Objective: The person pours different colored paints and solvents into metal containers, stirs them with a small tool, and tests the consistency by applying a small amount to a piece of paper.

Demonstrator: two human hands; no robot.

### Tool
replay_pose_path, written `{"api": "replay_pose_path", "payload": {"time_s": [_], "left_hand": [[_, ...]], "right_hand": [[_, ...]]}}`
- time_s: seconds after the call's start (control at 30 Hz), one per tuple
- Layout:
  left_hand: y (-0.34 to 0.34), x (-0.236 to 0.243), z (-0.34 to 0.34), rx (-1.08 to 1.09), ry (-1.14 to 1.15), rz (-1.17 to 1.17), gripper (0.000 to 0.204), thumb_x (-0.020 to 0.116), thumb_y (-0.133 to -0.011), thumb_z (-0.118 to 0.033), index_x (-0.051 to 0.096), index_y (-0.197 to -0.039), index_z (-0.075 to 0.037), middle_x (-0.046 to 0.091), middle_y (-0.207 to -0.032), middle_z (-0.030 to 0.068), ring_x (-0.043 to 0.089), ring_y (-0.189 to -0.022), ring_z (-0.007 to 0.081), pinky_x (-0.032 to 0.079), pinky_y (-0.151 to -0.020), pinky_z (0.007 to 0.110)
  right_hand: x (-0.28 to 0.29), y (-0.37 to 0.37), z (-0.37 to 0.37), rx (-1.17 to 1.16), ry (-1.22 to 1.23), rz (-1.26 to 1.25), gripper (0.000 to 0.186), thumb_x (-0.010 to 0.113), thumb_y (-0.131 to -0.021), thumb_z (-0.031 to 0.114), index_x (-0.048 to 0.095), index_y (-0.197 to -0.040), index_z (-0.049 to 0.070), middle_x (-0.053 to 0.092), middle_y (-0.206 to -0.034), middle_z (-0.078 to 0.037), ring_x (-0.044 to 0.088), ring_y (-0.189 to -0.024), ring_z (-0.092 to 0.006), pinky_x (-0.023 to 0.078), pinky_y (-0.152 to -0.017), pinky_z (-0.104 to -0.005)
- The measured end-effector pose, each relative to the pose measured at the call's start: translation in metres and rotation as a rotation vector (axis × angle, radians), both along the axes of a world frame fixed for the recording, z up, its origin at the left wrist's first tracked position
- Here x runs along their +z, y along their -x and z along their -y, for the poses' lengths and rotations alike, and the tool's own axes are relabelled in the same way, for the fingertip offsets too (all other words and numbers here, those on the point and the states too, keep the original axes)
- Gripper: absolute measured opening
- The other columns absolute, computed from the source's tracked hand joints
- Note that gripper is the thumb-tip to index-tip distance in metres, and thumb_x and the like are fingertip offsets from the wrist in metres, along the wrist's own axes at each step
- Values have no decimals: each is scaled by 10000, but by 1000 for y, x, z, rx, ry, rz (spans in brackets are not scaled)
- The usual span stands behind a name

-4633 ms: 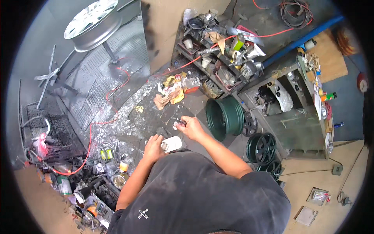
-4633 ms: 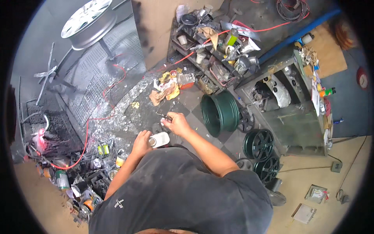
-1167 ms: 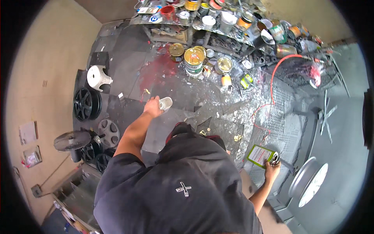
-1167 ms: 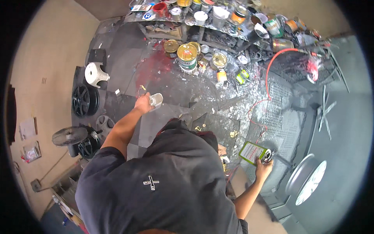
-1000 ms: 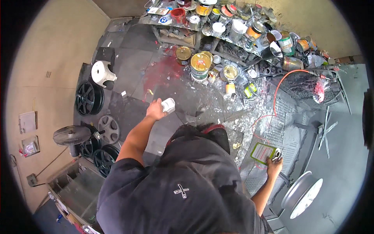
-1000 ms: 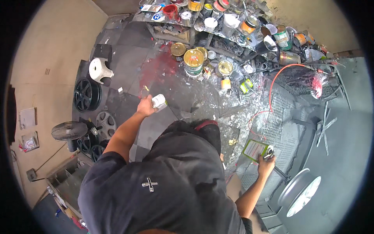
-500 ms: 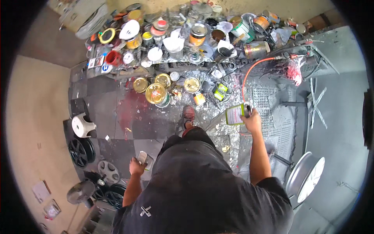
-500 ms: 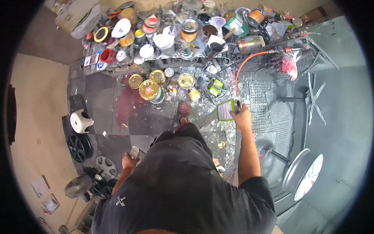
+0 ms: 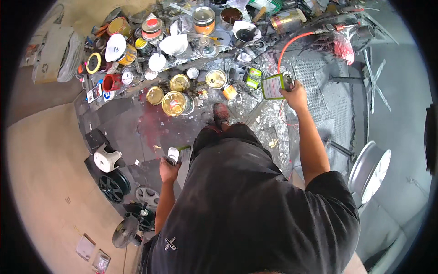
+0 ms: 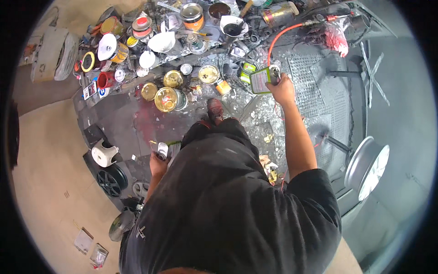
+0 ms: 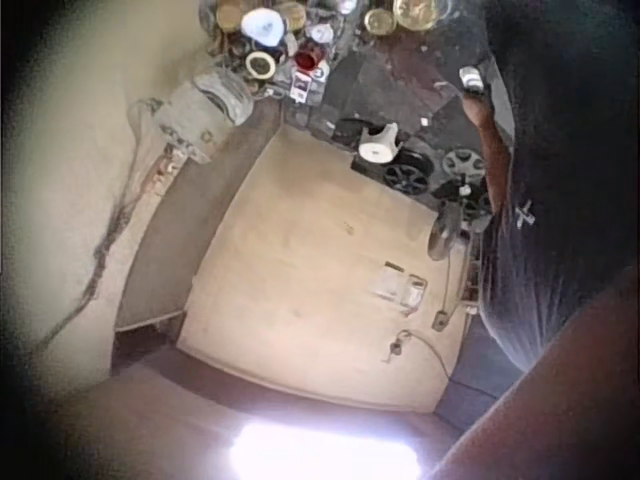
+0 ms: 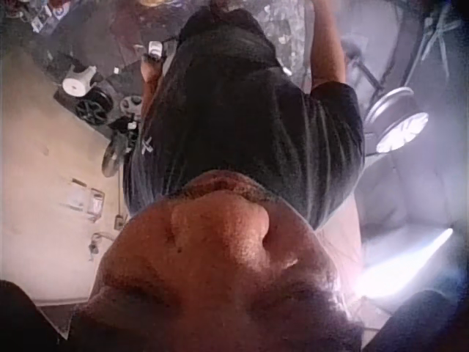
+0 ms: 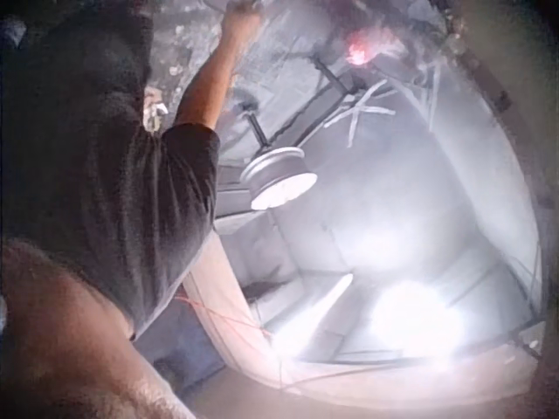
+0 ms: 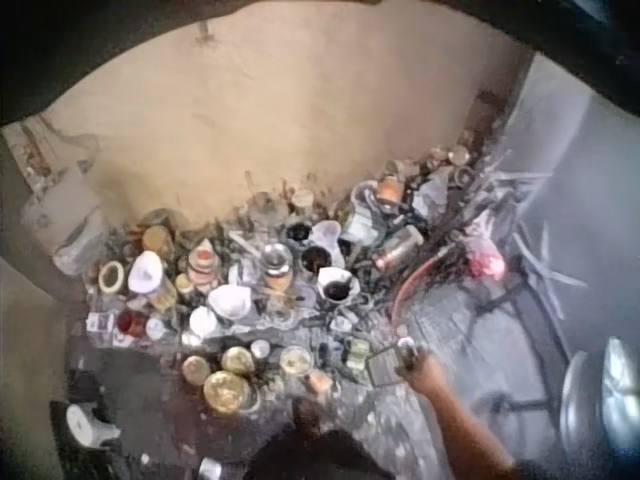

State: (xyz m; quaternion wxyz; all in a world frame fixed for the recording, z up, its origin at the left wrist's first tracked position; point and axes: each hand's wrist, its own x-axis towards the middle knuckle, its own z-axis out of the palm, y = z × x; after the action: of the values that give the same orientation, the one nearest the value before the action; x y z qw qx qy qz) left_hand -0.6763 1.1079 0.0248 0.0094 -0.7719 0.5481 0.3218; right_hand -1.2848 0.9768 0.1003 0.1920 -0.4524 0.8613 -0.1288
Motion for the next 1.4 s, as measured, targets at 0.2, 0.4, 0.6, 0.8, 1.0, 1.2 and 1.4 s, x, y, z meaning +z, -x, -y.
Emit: {"api": "replay_pose_path", "payload": {"time_s": [0.2, 0.4, 0.6, 0.8, 1.0, 1.2, 1.4], "left_hand": [[6, -13, 60, -56, -71, 47, 688, 921, -679, -344, 546, -1120, 28, 691, -1060, 265, 670, -1016, 465, 533, -863, 527], [-10, -30, 55, -54, 51, 100, 812, 913, -649, -354, 546, -1255, 42, 692, -1133, 250, 657, -1060, 452, 532, -920, 502], [11, -20, 37, 127, -127, 84, 913, 895, -656, -327, 482, -1384, 37, 696, -1172, 198, 645, -1122, 406, 513, -971, 488], [76, 10, 17, 289, -145, 264, 752, 915, -626, -296, 549, -1214, -3, 671, -1141, 203, 645, -1079, 420, 521, -931, 494], [170, 58, 4, 257, -77, 240, 678, 922, -638, -283, 557, -1129, 8, 659, -1088, 221, 641, -1031, 441, 519, -898, 504], [257, 91, 21, 330, -112, 156, 656, 923, -656, -289, 552, -1104, 13, 660, -1106, 251, 639, -1056, 453, 516, -898, 509], [279, 78, 2, 383, -158, 166, 650, 920, -674, -308, 551, -1119, -11, 660, -1108, 233, 645, -1057, 439, 523, -905, 498]], "right_hand": [[29, -2, -26, -26, -51, -6, 496, 856, -693, 316, 589, -938, -23, 704, -874, -256, 699, -848, -438, 539, -768, -500], [47, 23, 9, -75, 61, -41, 515, 856, -695, 340, 595, -947, -26, 706, -871, -250, 700, -852, -439, 539, -770, -493], [46, 65, 107, -42, 196, -7, 532, 872, -694, 330, 603, -971, -35, 718, -892, -263, 707, -883, -456, 552, -787, -486], [-37, 112, 229, -81, 283, 120, 638, 919, -655, 387, 578, -1004, -23, 714, -976, -252, 701, -947, -441, 550, -847, -485], [-80, 110, 319, 47, 290, 227, 606, 913, -649, 357, 576, -987, -16, 712, -972, -251, 696, -955, -440, 542, -869, -489], [-106, 105, 361, 156, 321, 270, 585, 900, -667, 390, 581, -956, -7, 710, -926, -256, 702, -917, -442, 544, -828, -479], [-144, 114, 362, 188, 338, 489, 486, 848, -768, 417, 570, -858, 28, 627, -767, -102, 598, -705, -220, 507, -698, -382]]}}
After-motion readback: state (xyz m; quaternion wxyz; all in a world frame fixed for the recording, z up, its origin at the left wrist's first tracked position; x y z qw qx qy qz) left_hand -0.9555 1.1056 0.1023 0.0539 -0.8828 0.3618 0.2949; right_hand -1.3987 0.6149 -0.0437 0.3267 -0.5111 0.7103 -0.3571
